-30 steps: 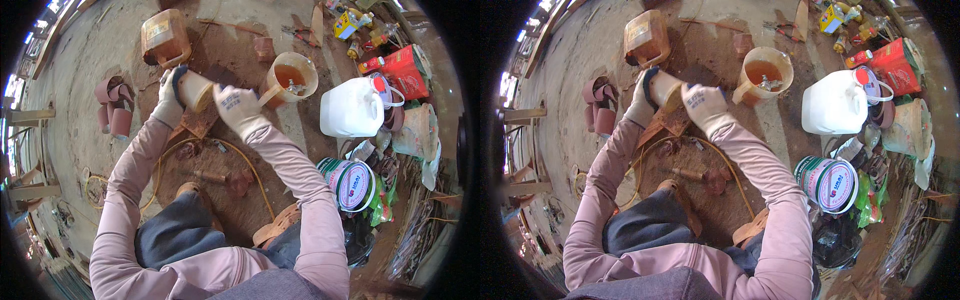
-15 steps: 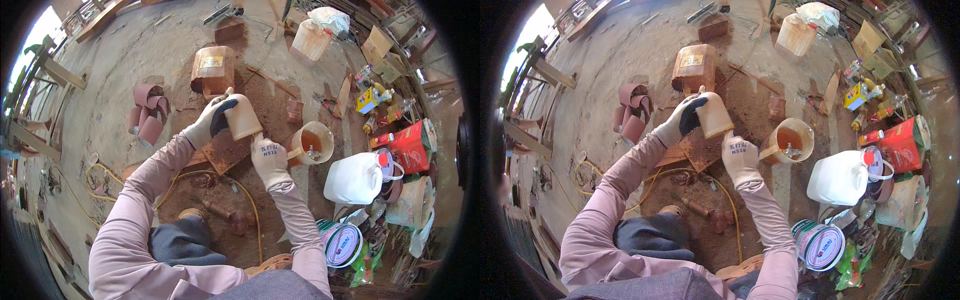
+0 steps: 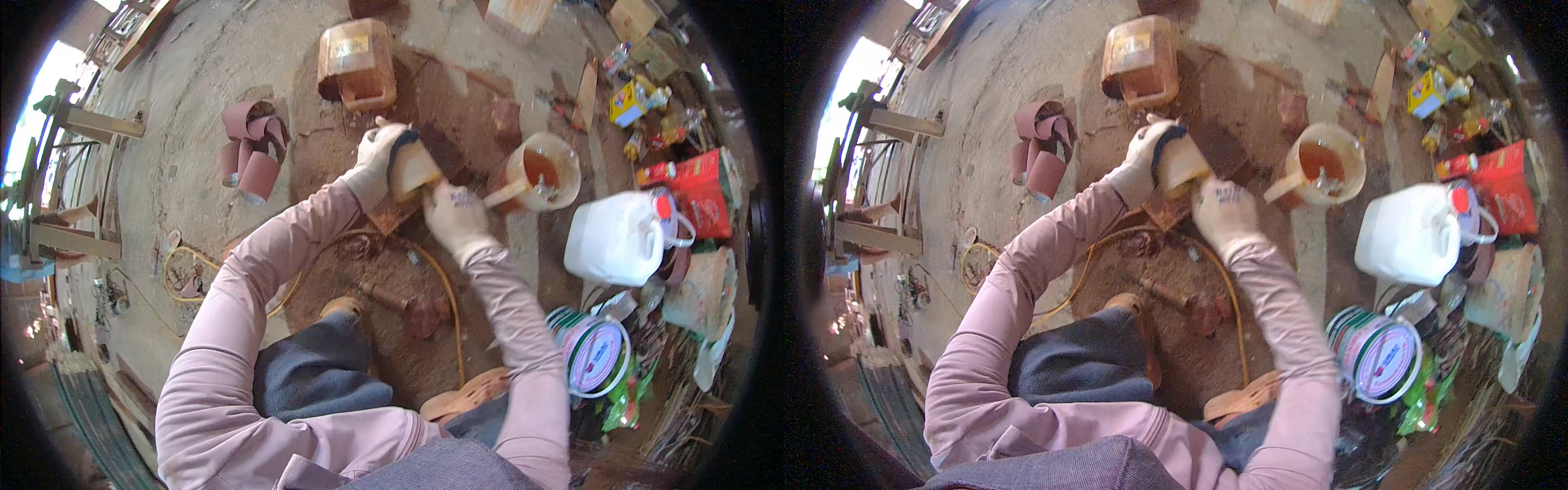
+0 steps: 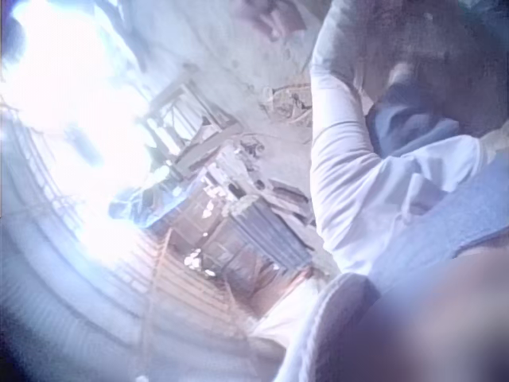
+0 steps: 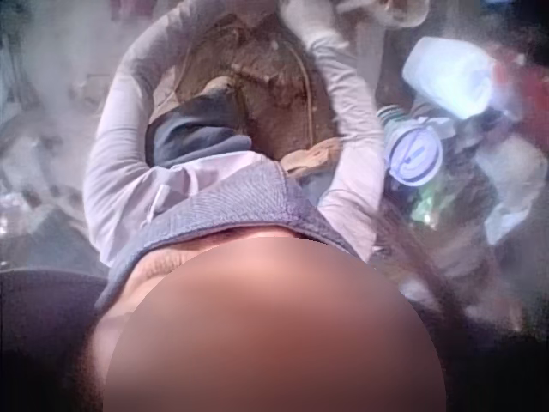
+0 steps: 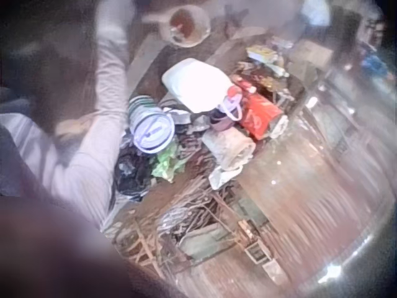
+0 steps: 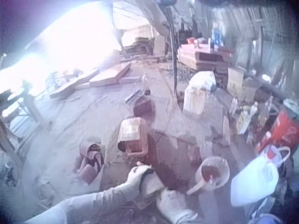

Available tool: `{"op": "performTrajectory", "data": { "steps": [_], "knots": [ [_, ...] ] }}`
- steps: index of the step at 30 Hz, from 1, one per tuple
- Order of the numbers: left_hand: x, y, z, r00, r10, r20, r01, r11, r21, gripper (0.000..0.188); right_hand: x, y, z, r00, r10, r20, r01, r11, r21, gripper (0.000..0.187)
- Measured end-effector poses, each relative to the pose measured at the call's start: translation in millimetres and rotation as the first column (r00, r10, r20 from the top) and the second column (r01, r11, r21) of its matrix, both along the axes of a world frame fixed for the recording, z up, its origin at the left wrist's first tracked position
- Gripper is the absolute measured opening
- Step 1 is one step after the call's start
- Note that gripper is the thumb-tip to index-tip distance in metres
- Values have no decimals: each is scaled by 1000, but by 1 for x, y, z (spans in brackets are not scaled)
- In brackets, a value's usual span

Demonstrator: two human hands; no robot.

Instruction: The person scrubs the inside of a plastic container with a brush, rinses it with water from a jug, and sets it aside. The person repeats this process with another container.

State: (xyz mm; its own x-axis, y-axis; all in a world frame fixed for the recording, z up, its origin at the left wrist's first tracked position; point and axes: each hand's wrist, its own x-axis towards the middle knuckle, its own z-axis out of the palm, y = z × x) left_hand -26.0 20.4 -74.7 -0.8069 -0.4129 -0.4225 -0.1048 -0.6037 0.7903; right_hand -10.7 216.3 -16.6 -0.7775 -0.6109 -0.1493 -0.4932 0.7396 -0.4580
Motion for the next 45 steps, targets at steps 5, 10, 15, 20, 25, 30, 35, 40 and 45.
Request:
{"op": "performTrajectory", "data": {
  "steps": [5, 10, 15, 20, 25, 30, 35, 40, 45],
  "knots": [
    [-29, 44, 29, 988, 149, 32, -126, 919, -373, 22, 8, -1, -55, 971, -230, -67, 209, 951, -229, 31],
    [-8, -64, -14, 887, -175, -428, 206, 978, 27, 26, 30, 10, -12, 280, 230, 932, 608, 709, -357, 26],
    [7, -84, -8, 879, -286, -382, 319, 948, 23, 37, 45, 54, -22, 849, -171, 500, 369, 868, -331, 35],
    [1, -98, -5, 874, -212, -437, 309, 937, 163, 38, 44, 65, 19, 935, -117, 336, 250, 888, -387, 26],
    [1, -86, 9, 820, -422, -387, 290, 889, -355, 36, 44, 67, 49, 984, -129, -124, 44, 848, -529, 24],
    [2, -89, 14, 834, -394, -387, 291, 909, -299, 40, 48, 65, 80, 937, -109, -331, -39, 911, -410, 29],
    [-2, -72, 33, 881, -364, -304, 462, 800, 382, 55, 43, 61, 86, 879, 89, -469, -163, 980, -118, 36],
    [-8, -43, 43, 973, -230, -30, 224, 900, 374, 67, 15, 34, 55, 690, 215, -691, -205, 974, 98, 17],
    [-12, -15, 43, 972, -163, 171, 106, 948, 301, 47, -19, 0, 37, 447, 411, -795, -243, 911, 334, 8]
  ]
}}
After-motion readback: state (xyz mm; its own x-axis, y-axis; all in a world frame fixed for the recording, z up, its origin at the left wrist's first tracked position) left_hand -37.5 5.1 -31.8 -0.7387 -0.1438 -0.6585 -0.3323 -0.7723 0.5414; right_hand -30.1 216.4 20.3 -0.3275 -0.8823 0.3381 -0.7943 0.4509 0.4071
